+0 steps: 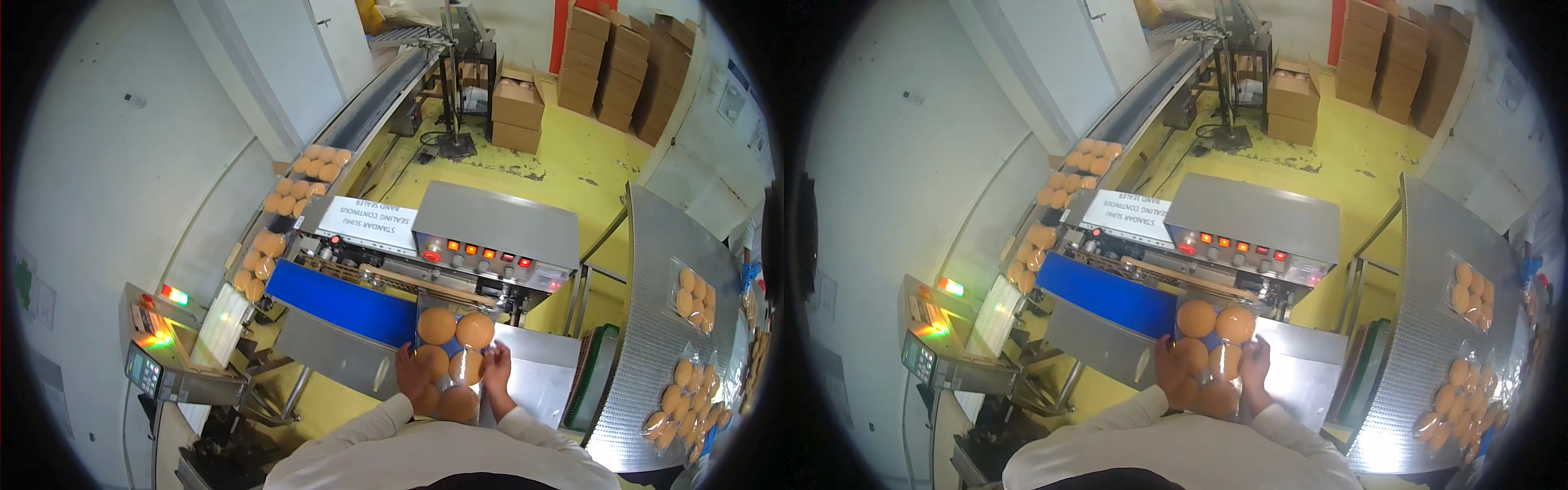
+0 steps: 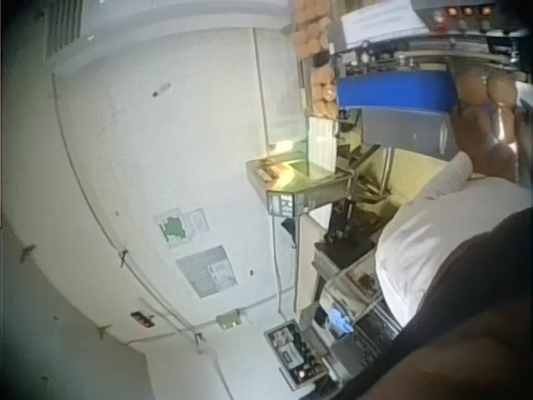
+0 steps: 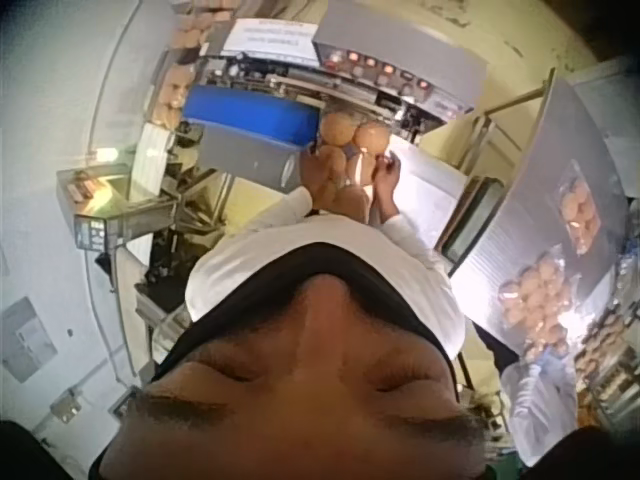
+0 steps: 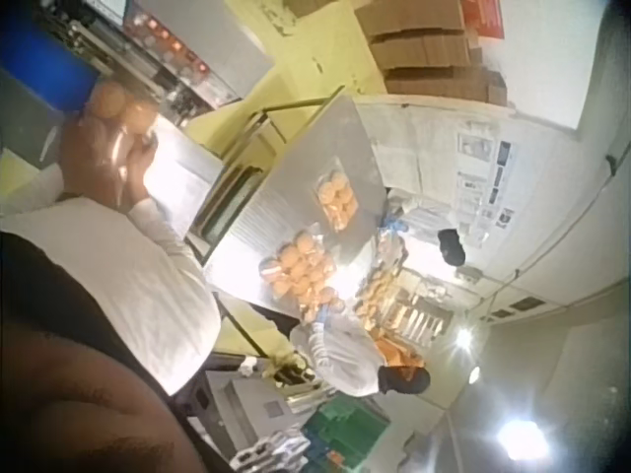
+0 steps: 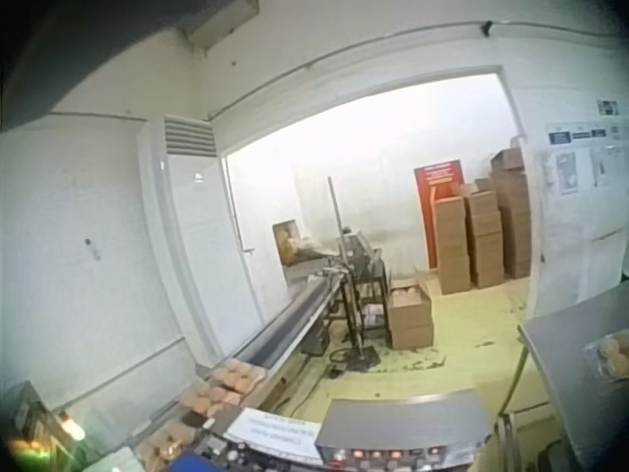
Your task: The person picks up bags of bread buns from a metal table, feeds the open end of each bag into a heat sealer to seal them, and then places the sealed bags onto a conveyor belt that passes through a metal detector.
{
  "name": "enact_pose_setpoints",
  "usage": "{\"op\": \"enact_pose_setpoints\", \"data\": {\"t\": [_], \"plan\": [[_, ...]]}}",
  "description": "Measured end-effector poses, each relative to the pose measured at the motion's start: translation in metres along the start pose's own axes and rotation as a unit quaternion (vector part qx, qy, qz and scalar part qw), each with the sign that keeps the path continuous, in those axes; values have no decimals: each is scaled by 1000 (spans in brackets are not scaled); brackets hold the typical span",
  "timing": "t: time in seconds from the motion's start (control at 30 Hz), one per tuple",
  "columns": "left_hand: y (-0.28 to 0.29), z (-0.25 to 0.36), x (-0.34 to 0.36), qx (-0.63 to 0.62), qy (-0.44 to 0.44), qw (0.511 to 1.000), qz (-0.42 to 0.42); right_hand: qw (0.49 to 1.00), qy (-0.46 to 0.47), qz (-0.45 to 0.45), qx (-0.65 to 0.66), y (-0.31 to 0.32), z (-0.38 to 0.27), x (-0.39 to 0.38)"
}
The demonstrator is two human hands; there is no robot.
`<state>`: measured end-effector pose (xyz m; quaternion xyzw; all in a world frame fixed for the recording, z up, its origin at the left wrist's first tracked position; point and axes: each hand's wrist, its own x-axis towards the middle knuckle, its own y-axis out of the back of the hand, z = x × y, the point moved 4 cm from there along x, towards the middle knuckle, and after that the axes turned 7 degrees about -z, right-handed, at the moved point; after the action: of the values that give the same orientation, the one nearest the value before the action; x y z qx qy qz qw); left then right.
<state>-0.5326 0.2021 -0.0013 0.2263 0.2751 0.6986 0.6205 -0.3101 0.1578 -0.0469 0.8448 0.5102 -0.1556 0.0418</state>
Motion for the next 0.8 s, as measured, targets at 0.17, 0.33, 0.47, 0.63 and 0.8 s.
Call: {"op": "enact_pose_setpoints", "data": {"t": [0.17,0.33,0.47,0.63,0.8], "plan": [[25,-47,32,-199,143,941,-232,995,15,90,31,-21,13,-48],[40,-96,72,-195,90,914,-344,990,42,99,-85,-50,3,-59],[56,-105,84,-302,98,884,-342,982,83,113,-130,-27,50,-37],[82,-122,107,-332,96,883,-319,972,98,164,-135,-19,57,-35],[114,-145,133,-288,106,894,-326,941,138,307,-47,-44,38,-51]]}}
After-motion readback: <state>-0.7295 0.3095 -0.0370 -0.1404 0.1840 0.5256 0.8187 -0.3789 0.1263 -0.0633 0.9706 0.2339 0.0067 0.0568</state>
